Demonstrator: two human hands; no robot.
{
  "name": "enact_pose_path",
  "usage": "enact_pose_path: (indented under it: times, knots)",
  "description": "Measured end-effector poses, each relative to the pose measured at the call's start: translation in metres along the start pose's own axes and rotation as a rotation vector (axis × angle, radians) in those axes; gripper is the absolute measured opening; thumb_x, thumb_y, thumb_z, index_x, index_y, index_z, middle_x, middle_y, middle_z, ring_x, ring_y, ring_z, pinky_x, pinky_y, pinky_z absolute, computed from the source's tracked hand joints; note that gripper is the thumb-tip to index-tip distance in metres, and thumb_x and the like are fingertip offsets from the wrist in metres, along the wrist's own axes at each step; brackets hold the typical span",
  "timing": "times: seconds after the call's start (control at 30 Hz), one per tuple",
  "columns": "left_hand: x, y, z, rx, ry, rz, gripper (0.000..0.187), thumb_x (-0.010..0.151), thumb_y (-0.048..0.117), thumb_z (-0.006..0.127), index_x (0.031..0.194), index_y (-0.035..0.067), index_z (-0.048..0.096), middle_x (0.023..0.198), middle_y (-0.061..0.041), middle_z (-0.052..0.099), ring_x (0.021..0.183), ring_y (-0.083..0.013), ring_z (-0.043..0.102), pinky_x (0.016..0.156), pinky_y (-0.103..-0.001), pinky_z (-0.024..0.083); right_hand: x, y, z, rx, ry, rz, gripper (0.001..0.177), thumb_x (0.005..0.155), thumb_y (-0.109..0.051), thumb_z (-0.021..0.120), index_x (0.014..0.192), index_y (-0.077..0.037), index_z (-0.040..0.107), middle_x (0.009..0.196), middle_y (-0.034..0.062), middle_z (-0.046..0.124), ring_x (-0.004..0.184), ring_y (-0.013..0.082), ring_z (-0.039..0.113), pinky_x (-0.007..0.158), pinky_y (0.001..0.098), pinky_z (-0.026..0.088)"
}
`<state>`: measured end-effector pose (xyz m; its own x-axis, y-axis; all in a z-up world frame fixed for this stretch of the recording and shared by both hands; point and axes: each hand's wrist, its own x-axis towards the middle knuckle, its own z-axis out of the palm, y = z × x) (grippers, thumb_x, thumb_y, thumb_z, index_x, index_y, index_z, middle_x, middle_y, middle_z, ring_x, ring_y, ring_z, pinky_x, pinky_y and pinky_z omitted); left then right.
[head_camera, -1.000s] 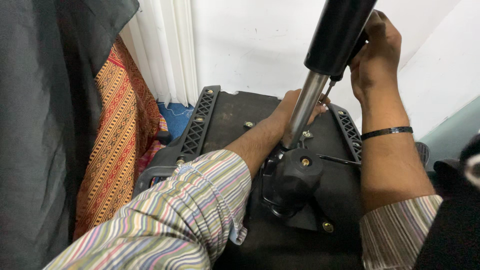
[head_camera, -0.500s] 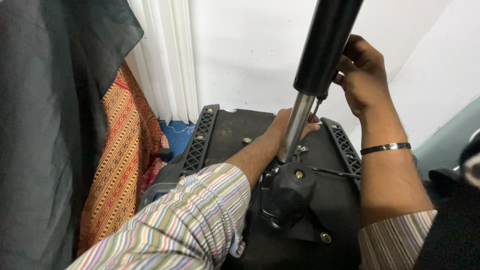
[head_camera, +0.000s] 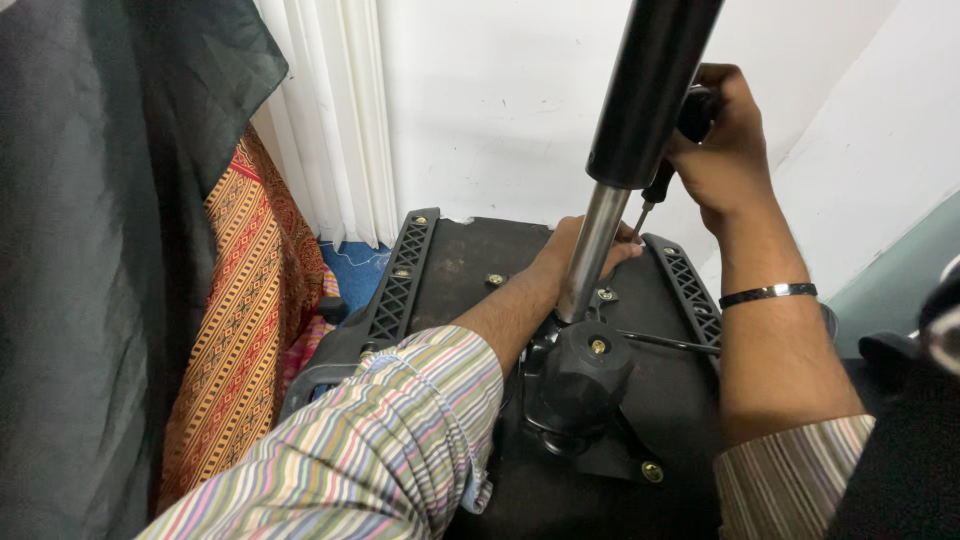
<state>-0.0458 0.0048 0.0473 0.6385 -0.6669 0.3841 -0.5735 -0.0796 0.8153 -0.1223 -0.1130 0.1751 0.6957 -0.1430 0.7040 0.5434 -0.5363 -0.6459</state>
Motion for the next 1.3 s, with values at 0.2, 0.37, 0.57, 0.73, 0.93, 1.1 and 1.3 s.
enact_pose_path:
  times: [0.2, 0.37, 0.57, 0.73, 0.93, 1.1, 1.3]
  knots:
    - [0.001, -0.007, 0.0, 0.046, -0.019, 0.012, 0.036, 0.089, 0.03, 0.074, 0.118, 0.008, 0.068, 0.107, -0.011, 0.075, 0.106, -0.023, 0.073, 0.095, -0.036, 0.057, 0.002, 0.002, -0.005, 0.053, -0.018, 0.025, 0.04, 0.095, 0.007, 0.07, 0.131, 0.0, 0.052, 0.118, 0.011, 0.066, 0.105, 0.0183, 0.072, 0.085, 0.0293, 0.068]
    - [0.002, -0.009, 0.003, -0.027, -0.028, 0.016, 0.028, 0.094, 0.021, 0.063, 0.119, 0.008, 0.069, 0.098, -0.009, 0.079, 0.094, -0.0189, 0.077, 0.09, -0.033, 0.062, 0.001, 0.002, -0.005, 0.119, -0.06, 0.039, 0.043, 0.095, 0.007, 0.067, 0.135, 0.003, 0.052, 0.12, 0.0135, 0.068, 0.108, 0.0215, 0.074, 0.087, 0.0319, 0.064]
    - [-0.002, -0.007, 0.0, -0.006, -0.034, 0.004, 0.034, 0.094, 0.022, 0.067, 0.125, 0.011, 0.068, 0.105, -0.009, 0.076, 0.103, -0.0195, 0.074, 0.097, -0.034, 0.058, 0.001, 0.003, -0.007, 0.205, -0.107, 0.032, 0.039, 0.093, 0.01, 0.07, 0.13, 0.004, 0.058, 0.114, 0.0126, 0.069, 0.105, 0.0203, 0.074, 0.091, 0.0332, 0.069]
    - [-0.001, -0.005, 0.002, -0.014, -0.035, -0.004, 0.034, 0.09, 0.022, 0.072, 0.121, 0.01, 0.07, 0.112, -0.011, 0.075, 0.109, -0.0216, 0.072, 0.1, -0.036, 0.056, 0.002, -0.004, -0.005, -0.112, -0.007, 0.052, 0.04, 0.085, 0.011, 0.074, 0.12, 0.005, 0.057, 0.104, 0.0115, 0.068, 0.094, 0.0223, 0.073, 0.076, 0.0352, 0.066]
    - [0.0, -0.005, 0.0, 0.002, -0.041, -0.095, 0.029, 0.092, 0.023, 0.07, 0.119, 0.011, 0.072, 0.115, -0.011, 0.077, 0.11, -0.0212, 0.074, 0.1, -0.035, 0.056, -0.004, -0.01, -0.008, 0.532, -0.154, 0.197, 0.026, 0.101, 0.004, 0.062, 0.126, 0.004, 0.062, 0.11, 0.011, 0.074, 0.103, 0.0199, 0.077, 0.089, 0.036, 0.071]
    - [-0.001, -0.007, 0.0, -0.022, -0.021, -0.062, 0.029, 0.091, 0.022, 0.071, 0.117, 0.009, 0.072, 0.109, -0.012, 0.078, 0.105, -0.0217, 0.076, 0.097, -0.033, 0.059, 0.0, 0.0, -0.006, 0.134, -0.041, 0.023, 0.024, 0.098, 0.005, 0.069, 0.12, -0.001, 0.061, 0.102, 0.0084, 0.075, 0.091, 0.0176, 0.078, 0.079, 0.0313, 0.067]
    - [-0.004, -0.012, 0.002, 0.027, -0.032, 0.18, 0.028, 0.092, 0.023, 0.071, 0.116, 0.009, 0.075, 0.11, -0.012, 0.079, 0.108, -0.0214, 0.075, 0.099, -0.032, 0.057, 0.008, 0.025, -0.005, 0.72, -0.22, 0.049, 0.018, 0.107, -0.009, 0.065, 0.091, -0.005, 0.059, 0.073, 0.006, 0.065, 0.062, 0.0168, 0.067, 0.053, 0.028, 0.056]
